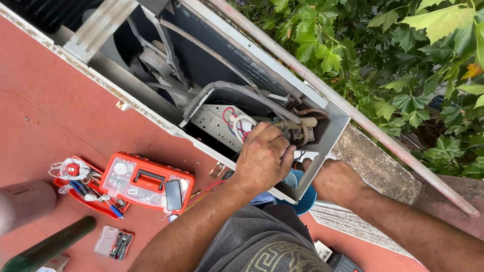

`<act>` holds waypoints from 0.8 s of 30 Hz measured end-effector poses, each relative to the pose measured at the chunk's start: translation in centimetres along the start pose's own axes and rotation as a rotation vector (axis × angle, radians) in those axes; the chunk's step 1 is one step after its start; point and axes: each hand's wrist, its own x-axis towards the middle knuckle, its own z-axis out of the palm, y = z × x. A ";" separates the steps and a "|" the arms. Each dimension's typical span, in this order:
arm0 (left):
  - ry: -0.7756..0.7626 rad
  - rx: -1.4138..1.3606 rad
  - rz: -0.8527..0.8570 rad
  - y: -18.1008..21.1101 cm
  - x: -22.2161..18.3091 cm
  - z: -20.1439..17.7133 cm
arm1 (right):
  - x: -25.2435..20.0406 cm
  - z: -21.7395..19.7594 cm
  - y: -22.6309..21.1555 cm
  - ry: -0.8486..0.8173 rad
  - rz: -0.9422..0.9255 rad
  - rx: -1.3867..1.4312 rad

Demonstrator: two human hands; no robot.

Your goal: Repairing the internal wiring and electrical components of an outdoor air conditioning unit

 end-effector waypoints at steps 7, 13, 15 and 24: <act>-0.011 -0.023 -0.040 -0.4 -0.5 -0.3 | 0.9 -2.3 -1.9 -0.111 0.210 0.269; 0.007 -0.042 -0.027 -0.7 -0.5 0.0 | 0.9 -0.4 0.5 -0.109 0.000 0.069; -0.004 -0.044 -0.025 -0.5 -0.4 0.0 | 0.4 0.0 1.2 -0.105 -0.093 -0.020; -0.003 -0.062 -0.022 -0.5 0.1 -0.1 | 0.5 -4.5 -1.6 -0.148 0.187 0.204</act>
